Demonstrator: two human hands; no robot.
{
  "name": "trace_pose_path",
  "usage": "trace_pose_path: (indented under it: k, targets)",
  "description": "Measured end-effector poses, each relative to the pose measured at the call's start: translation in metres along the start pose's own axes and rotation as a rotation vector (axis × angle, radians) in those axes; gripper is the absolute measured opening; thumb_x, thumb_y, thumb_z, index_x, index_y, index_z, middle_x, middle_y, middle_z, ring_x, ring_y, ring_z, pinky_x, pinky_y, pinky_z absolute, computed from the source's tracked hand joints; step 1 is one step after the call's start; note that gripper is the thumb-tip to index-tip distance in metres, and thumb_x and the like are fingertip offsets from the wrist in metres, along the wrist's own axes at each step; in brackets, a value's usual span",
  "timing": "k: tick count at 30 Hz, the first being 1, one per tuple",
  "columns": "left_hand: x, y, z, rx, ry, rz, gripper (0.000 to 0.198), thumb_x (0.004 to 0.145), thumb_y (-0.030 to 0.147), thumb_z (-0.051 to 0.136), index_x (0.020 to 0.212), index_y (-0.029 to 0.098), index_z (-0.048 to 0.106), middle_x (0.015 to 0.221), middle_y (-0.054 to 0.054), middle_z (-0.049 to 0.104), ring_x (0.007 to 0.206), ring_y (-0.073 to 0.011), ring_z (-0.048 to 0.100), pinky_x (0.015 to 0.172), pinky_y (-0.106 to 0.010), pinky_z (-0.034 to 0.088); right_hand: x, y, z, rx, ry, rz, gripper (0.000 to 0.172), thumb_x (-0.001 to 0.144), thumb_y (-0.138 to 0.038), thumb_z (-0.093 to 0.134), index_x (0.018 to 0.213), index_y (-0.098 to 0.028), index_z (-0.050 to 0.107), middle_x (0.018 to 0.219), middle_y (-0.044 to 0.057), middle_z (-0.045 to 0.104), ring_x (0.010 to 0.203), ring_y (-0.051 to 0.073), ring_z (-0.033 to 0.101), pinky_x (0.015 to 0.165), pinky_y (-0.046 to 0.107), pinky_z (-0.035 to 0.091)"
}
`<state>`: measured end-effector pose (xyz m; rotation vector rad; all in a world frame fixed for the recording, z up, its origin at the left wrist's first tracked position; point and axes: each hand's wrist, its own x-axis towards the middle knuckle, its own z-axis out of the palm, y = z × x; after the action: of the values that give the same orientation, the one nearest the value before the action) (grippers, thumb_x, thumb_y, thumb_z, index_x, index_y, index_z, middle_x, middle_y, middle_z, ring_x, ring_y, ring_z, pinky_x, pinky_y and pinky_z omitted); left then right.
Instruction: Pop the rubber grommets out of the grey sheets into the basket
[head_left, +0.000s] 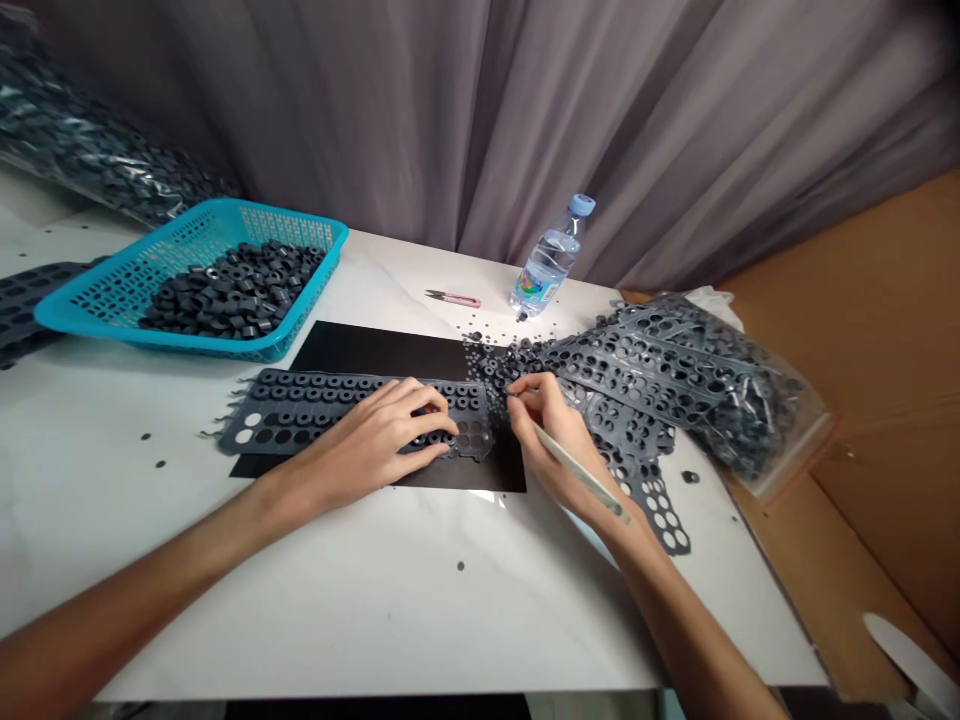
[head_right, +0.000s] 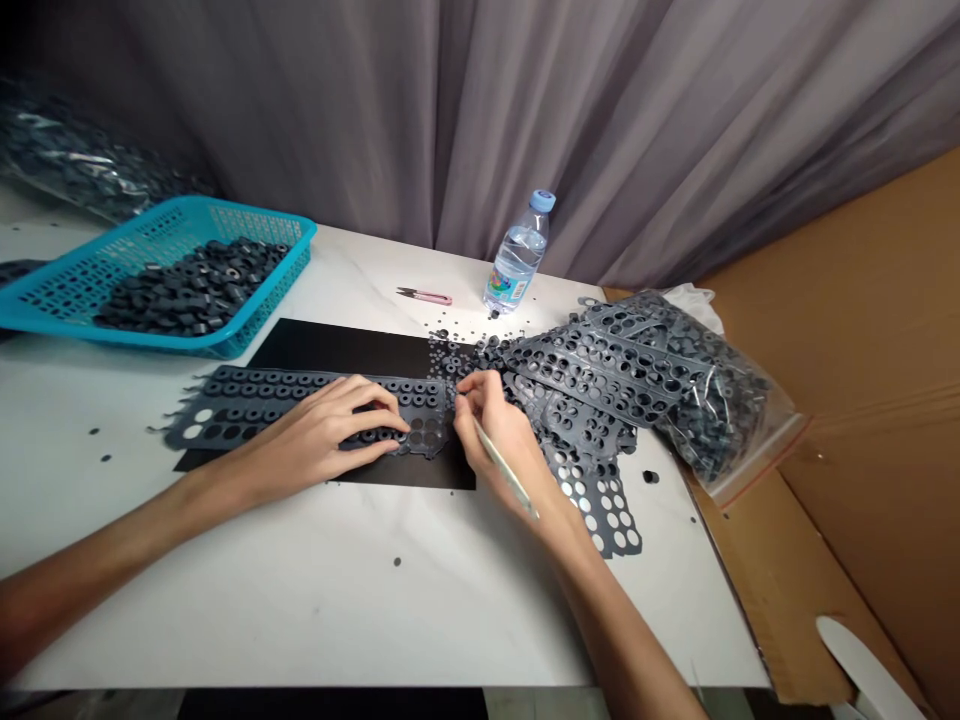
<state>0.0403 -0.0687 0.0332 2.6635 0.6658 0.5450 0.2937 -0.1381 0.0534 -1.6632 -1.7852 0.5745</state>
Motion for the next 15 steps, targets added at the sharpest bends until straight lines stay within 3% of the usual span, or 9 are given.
trace_pose_path:
  k: [3,8,11,15]
  targets:
    - [0.0,0.001,-0.001,0.008,0.019,0.026,0.016,0.105,0.03,0.061,0.116,0.024,0.072,0.116,-0.004,0.069,0.108,-0.0228,0.059,0.098,-0.039,0.042,-0.004,-0.007,0.006,0.21,-0.131,0.032,0.015,0.104,-0.037,0.054,0.099,-0.023,0.055,0.067,-0.005,0.058,0.056,0.013,0.051,0.054,0.025,0.037]
    - [0.001,0.002,0.0,-0.002,0.01,0.03,0.016,0.107,0.026,0.058,0.114,0.021,0.071,0.111,-0.003,0.071,0.105,-0.0223,0.06,0.098,-0.038,0.041,-0.008,-0.004,0.019,0.6,-0.244,0.176,0.007,0.089,-0.025,0.065,0.087,-0.02,0.061,0.076,0.0,0.068,0.056,0.012,0.059,0.049,0.023,0.048]
    - [0.001,0.002,0.001,-0.012,-0.008,0.02,0.015,0.105,0.023,0.059,0.114,0.022,0.071,0.113,-0.003,0.071,0.105,-0.022,0.061,0.1,-0.038,0.04,-0.009,0.002,0.029,0.73,-0.231,0.198,0.004,0.084,-0.019,0.064,0.088,-0.019,0.064,0.076,0.0,0.069,0.057,0.014,0.064,0.054,0.027,0.056]
    - [0.002,0.003,0.0,-0.025,-0.02,0.01,0.015,0.105,0.022,0.06,0.115,0.022,0.071,0.112,-0.002,0.071,0.103,-0.0209,0.061,0.098,-0.037,0.04,-0.009,0.009,0.038,0.742,-0.188,0.176,0.003,0.086,-0.018,0.066,0.088,-0.019,0.065,0.077,0.001,0.071,0.059,0.014,0.066,0.056,0.026,0.056]
